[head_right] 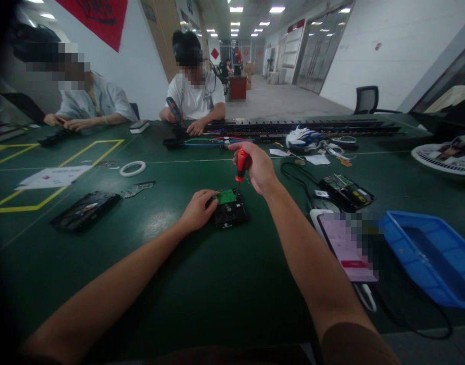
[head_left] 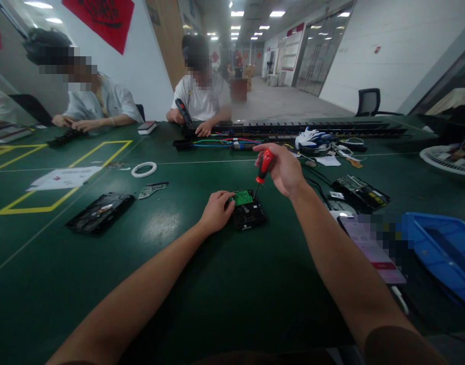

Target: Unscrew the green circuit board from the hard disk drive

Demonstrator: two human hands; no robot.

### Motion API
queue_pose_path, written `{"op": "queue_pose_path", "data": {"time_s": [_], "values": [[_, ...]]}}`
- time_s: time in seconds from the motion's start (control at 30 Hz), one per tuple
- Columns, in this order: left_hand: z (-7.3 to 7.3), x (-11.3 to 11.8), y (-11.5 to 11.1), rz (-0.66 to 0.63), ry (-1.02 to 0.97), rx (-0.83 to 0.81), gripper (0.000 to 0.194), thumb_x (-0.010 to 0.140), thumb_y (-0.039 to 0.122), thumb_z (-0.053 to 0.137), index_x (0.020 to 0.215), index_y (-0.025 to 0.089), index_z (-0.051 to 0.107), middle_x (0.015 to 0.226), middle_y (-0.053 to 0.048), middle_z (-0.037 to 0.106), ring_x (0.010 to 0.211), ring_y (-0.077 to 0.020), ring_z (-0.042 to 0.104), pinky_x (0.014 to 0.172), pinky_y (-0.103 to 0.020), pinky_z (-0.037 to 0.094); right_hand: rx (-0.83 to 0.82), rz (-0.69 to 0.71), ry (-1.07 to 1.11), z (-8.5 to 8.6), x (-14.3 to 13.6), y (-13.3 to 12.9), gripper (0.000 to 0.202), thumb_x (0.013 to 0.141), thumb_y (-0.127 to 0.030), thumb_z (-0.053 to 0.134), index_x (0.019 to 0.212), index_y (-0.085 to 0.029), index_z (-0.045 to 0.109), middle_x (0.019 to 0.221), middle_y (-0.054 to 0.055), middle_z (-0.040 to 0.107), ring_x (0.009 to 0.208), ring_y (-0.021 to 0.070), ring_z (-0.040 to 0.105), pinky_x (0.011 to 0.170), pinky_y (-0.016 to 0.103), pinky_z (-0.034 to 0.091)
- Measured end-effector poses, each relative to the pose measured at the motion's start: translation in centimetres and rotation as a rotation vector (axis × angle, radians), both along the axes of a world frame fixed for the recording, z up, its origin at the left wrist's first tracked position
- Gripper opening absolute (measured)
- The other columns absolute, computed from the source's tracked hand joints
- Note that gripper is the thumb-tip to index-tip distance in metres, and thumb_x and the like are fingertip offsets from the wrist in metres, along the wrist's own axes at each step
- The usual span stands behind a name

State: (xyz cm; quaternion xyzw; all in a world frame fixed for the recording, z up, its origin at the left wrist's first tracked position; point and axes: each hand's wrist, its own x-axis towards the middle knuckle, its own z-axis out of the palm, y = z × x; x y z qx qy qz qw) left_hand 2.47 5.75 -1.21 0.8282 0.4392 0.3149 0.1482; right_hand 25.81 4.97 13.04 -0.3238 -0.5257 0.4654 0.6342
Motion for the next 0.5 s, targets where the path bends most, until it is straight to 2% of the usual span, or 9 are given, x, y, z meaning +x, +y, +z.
{"op": "queue_pose_path", "data": {"time_s": [0.17, 0.27, 0.4, 0.5], "values": [[0.11, 0.01, -0.08, -0.002, 0.003, 0.001, 0.032, 0.107, 0.030, 0.057, 0.134, 0.021, 0.071, 0.134, -0.012, 0.070, 0.131, -0.0323, 0.060, 0.117, -0.053, 0.050, 0.044, -0.081, -0.098, 0.09, 0.15, -0.04, 0.021, 0.092, -0.045, 0.067, 0.088, -0.027, 0.079, 0.080, 0.001, 0.063, 0.075, 0.0179, 0.056, 0.071, 0.033, 0.050], [0.10, -0.01, -0.09, 0.002, 0.007, -0.009, 0.033, 0.107, 0.032, 0.057, 0.135, 0.023, 0.071, 0.135, -0.012, 0.070, 0.132, -0.0326, 0.060, 0.116, -0.054, 0.051, 0.045, -0.097, -0.084, 0.02, 0.04, 0.00, 0.017, 0.091, -0.041, 0.070, 0.084, -0.027, 0.075, 0.080, 0.001, 0.064, 0.077, 0.0174, 0.059, 0.074, 0.033, 0.051], [0.01, -0.04, -0.02, 0.002, 0.008, -0.014, 0.034, 0.107, 0.032, 0.056, 0.137, 0.021, 0.071, 0.136, -0.013, 0.069, 0.132, -0.0329, 0.059, 0.116, -0.055, 0.051, -0.018, -0.037, 0.049, -0.07, -0.22, -0.11, 0.018, 0.084, -0.040, 0.078, 0.087, -0.026, 0.067, 0.093, 0.001, 0.072, 0.087, 0.0185, 0.071, 0.085, 0.036, 0.056], [0.03, 0.00, -0.01, 0.001, 0.003, -0.006, 0.033, 0.107, 0.030, 0.057, 0.135, 0.020, 0.071, 0.136, -0.013, 0.070, 0.132, -0.0320, 0.060, 0.117, -0.053, 0.050, -0.048, 0.044, 0.060, -0.04, -0.33, -0.30, 0.022, 0.085, -0.044, 0.076, 0.090, -0.026, 0.064, 0.089, 0.002, 0.075, 0.084, 0.0209, 0.073, 0.084, 0.039, 0.058]]}}
